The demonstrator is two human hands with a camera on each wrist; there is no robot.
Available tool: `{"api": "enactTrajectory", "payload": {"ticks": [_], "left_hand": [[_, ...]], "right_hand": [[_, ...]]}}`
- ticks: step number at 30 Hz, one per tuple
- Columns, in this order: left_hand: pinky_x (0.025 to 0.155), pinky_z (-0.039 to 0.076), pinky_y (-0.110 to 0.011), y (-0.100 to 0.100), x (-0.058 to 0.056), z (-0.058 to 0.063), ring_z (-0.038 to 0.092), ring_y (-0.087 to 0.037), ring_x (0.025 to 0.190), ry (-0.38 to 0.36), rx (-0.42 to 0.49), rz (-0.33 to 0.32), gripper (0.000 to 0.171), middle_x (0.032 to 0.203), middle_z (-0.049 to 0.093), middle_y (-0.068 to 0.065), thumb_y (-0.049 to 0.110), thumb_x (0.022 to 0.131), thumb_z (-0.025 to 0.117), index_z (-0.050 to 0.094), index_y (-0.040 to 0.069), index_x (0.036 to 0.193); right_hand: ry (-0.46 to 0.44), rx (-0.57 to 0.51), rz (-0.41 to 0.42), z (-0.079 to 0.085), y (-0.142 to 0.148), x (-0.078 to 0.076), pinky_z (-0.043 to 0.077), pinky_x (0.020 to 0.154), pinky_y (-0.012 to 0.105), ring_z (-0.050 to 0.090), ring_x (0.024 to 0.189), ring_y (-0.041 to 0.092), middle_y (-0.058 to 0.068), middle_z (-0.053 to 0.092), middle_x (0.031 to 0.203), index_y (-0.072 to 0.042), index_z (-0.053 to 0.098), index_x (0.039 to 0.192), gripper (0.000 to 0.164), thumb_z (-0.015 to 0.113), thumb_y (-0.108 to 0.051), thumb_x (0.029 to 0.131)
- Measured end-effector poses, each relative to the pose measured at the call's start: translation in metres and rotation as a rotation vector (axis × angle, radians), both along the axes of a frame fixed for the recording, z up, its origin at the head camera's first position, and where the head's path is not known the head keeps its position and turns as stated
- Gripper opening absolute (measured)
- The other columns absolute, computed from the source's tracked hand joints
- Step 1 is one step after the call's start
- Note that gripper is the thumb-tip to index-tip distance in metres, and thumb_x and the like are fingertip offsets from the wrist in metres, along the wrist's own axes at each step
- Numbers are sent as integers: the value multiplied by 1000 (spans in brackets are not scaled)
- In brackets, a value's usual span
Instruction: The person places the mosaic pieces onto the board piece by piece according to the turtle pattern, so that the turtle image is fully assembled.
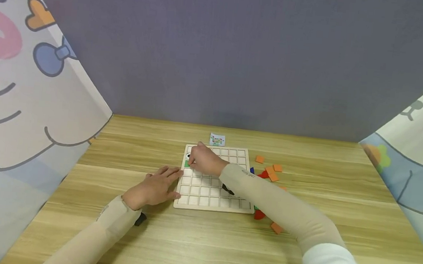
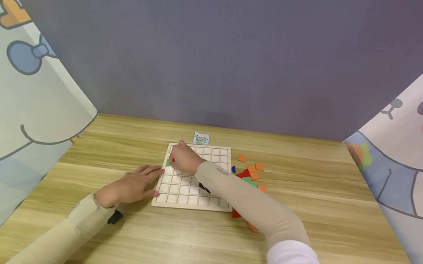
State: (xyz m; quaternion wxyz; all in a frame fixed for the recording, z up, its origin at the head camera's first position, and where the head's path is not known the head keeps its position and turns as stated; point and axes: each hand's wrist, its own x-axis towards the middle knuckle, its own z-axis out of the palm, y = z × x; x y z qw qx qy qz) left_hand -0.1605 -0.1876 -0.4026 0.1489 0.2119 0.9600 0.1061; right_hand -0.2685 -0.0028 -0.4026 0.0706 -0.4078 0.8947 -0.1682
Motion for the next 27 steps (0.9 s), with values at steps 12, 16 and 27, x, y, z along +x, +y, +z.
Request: {"api": "enactTrajectory", "payload": {"ticks": [12,16,27], "left_hand": [[91,27,-73,0,0,-1,20,-43,137,9,-8,0,72,153,24,-12,42,92,58,29,9,149],[90,27,-74,-1,0,-3,20,-43,136,12,0,-1,72,152,25,-12,42,92,58,29,9,149],[89,26,-75,-2,1,-4,20,-44,136,26,29,-2,70,152,26,-12,40,92,60,30,9,148]], "right_hand": [[-31,-137,-55,30,76,3,36,98,38,43,114,21,2,56,112,-7,74,100,16,72,-13,85],[25,-162,-81,31,113,4,38,96,41,46,109,23,7,58,115,-5,74,99,15,72,-10,85],[101,-188,-208,18,208,11,45,80,41,48,96,23,7,63,106,-5,76,93,13,76,-7,81]]}}
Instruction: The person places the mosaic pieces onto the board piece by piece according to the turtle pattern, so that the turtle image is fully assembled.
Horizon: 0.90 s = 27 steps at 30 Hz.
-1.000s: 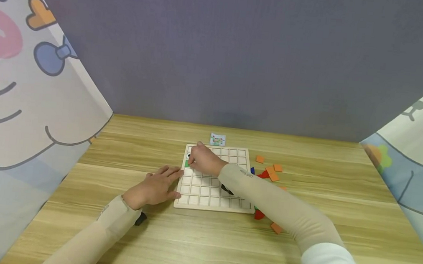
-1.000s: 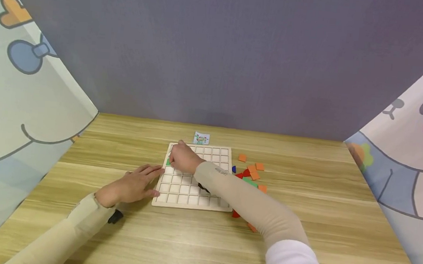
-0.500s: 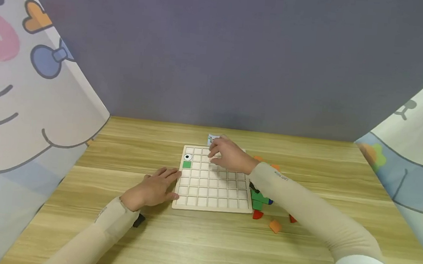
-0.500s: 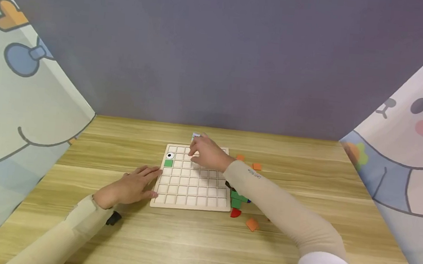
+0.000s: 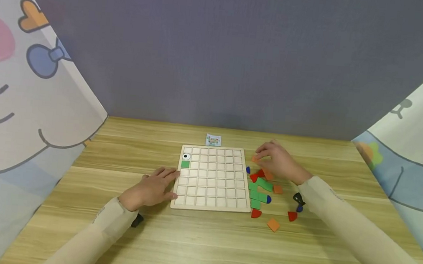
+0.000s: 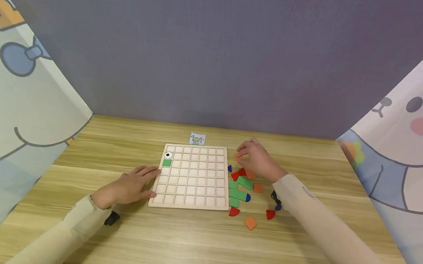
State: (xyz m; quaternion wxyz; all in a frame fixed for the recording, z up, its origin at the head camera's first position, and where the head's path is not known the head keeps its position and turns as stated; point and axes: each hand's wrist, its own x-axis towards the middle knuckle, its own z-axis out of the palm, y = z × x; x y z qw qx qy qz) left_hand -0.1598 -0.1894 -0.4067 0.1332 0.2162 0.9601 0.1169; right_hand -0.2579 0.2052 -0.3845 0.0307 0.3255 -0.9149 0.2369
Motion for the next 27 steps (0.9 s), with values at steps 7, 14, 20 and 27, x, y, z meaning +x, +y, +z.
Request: {"api": "enactTrajectory", "payload": {"ticks": [7,14,20,27], "left_hand": [[90,24,-75,-1,-1,1,18,-43,137,-22,1,8,71,153,24,-12,39,93,59,28,10,149],[91,24,-74,0,-1,2,18,-43,137,-26,-6,9,71,153,24,-12,40,93,59,28,10,149],[92,25,-73,1,-1,2,17,-42,137,-32,-9,9,72,153,23,-11,40,92,59,28,10,150],[91,24,-74,0,-1,1,17,-42,138,-37,-9,12,72,153,23,-11,40,92,59,28,10,150]], "right_hand": [[-46,59,74,-18,20,10,49,74,34,47,95,22,5,64,107,-4,75,96,19,74,2,78],[-109,79,68,-30,24,9,49,80,35,48,99,20,1,64,108,-7,75,98,19,75,-1,79],[-94,91,60,-32,21,7,42,91,44,51,96,20,0,67,102,-7,76,94,17,77,-3,77],[-82,37,22,-24,18,5,46,69,31,48,83,16,-4,67,93,-9,77,91,13,77,-4,79]]}}
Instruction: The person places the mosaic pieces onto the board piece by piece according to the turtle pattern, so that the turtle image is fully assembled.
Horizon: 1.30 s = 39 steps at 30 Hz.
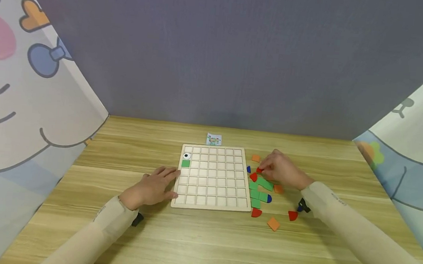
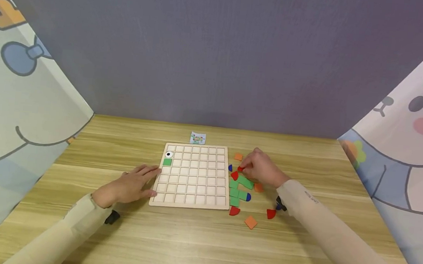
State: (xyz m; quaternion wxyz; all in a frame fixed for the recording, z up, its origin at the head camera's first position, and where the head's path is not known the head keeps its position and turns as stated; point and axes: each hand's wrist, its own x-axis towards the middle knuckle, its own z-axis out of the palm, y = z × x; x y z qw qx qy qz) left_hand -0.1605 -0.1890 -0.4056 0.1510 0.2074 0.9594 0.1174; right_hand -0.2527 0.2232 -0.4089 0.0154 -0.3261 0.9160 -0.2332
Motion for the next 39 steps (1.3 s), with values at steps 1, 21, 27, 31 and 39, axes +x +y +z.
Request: {"api": "enactTrajectory", "payload": {"ticks": [1,21,27,31,39], "left_hand": [[91,24,-74,0,0,0,17,-42,138,0,0,0,72,153,23,-11,40,92,59,28,10,150],[92,24,-73,0,2,1,16,-42,138,-2,0,8,72,153,23,-11,40,92,59,28,10,150],[91,26,-73,3,2,2,19,-43,137,8,0,-1,71,153,25,-12,40,92,59,29,9,149],[91,25,-74,2,1,0,19,-44,137,6,3,-3,71,153,24,-12,40,93,59,29,9,149],[90,25,-75,0,0,2,18,-45,136,0,2,-11,72,153,23,-13,41,92,59,28,9,149]], "right_hand": [[11,-17,-5,2,-1,0,46,66,29,47,81,15,-4,67,92,-9,77,91,13,76,-5,79],[-45,-96,57,15,-131,-23,42,83,35,50,74,17,-7,67,81,-12,78,90,9,77,-15,81],[-137,-86,44,8,-179,-30,45,87,29,58,69,8,-10,67,76,-12,78,85,5,74,-14,84],[-157,-92,41,2,-196,-36,46,88,32,60,65,6,-10,67,74,-12,78,81,8,71,-13,85],[-142,-74,7,0,-212,-37,36,102,42,58,58,9,-7,65,66,-13,76,69,16,72,-8,83]]}}
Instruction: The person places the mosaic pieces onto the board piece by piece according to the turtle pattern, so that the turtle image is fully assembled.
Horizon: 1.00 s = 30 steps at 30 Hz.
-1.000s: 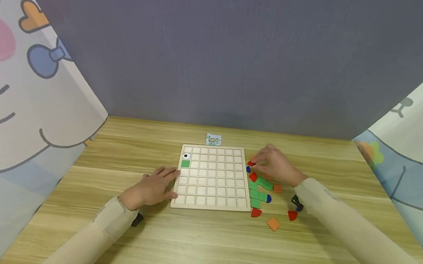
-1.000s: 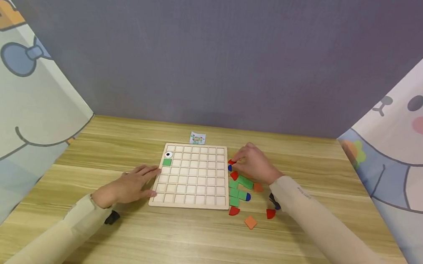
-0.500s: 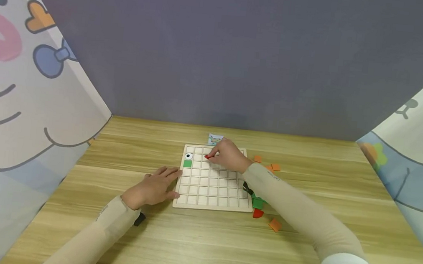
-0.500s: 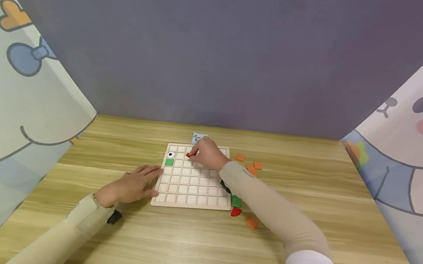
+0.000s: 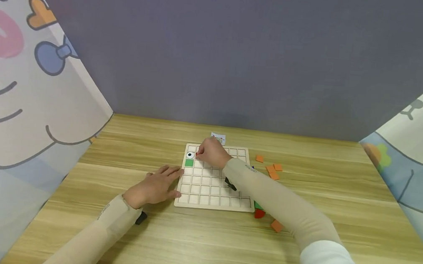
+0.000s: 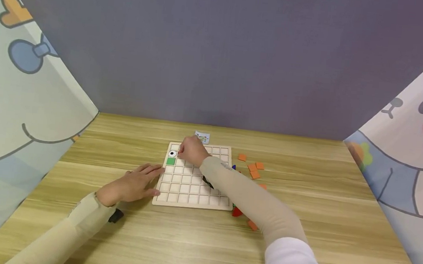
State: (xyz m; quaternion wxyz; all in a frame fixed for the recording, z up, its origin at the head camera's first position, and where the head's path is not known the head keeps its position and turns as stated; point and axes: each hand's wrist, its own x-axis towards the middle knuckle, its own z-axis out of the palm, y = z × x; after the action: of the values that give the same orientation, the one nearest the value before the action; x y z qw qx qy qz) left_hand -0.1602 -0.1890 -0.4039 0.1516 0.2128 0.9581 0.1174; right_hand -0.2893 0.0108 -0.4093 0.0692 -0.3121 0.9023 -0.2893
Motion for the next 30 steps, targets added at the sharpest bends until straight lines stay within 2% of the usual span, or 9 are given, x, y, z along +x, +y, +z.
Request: {"api": "enactTrajectory", "payload": {"ticks": [4,7,11,14,19,23,26,30], "left_hand": [[90,25,-75,0,0,1,19,-45,136,0,1,-5,72,153,23,-14,40,93,59,29,8,149],[90,25,-75,0,-1,1,19,-45,136,3,-7,-2,72,153,24,-13,41,92,59,29,8,149],[90,26,-74,0,-1,-1,19,-43,137,4,-25,7,72,153,24,-11,42,92,58,28,10,149],[90,26,-74,0,-1,-3,19,-42,137,9,-30,7,72,153,24,-11,43,92,58,29,10,150],[90,26,-74,0,-1,-3,20,-43,137,21,-27,5,72,153,24,-11,43,92,58,29,10,149],[90,25,-75,-1,-1,-3,19,-43,137,14,-16,5,72,153,24,-11,42,92,58,28,10,150],[89,25,-75,-1,0,-2,19,-43,137,14,-13,3,72,153,24,-11,41,93,58,28,10,150],[89,25,-75,0,-1,-2,19,-44,137,19,-13,2,72,152,25,-12,41,92,59,29,9,149]], "right_hand": [[12,21,-2,-1,-1,1,46,89,38,59,67,12,-3,67,72,-11,76,71,16,69,-5,85],[37,43,5,0,0,2,44,92,35,58,79,13,0,69,81,-9,77,77,14,68,-3,84],[32,49,55,3,3,3,47,87,30,62,82,13,2,71,88,-7,77,83,13,66,0,85],[15,43,80,6,8,3,40,98,32,63,83,13,0,71,88,-7,77,85,13,66,-3,86],[27,25,45,14,33,3,18,111,38,58,101,16,-9,65,91,-14,76,88,7,70,-13,86],[85,19,34,20,66,4,34,102,39,56,102,19,-6,62,94,-12,75,89,6,72,-14,84],[91,0,13,23,93,6,44,89,39,56,97,21,-1,63,97,-6,75,94,11,72,-12,84],[39,-23,-50,25,129,11,44,90,44,53,107,25,2,62,106,-5,73,100,16,71,-11,85]]}}
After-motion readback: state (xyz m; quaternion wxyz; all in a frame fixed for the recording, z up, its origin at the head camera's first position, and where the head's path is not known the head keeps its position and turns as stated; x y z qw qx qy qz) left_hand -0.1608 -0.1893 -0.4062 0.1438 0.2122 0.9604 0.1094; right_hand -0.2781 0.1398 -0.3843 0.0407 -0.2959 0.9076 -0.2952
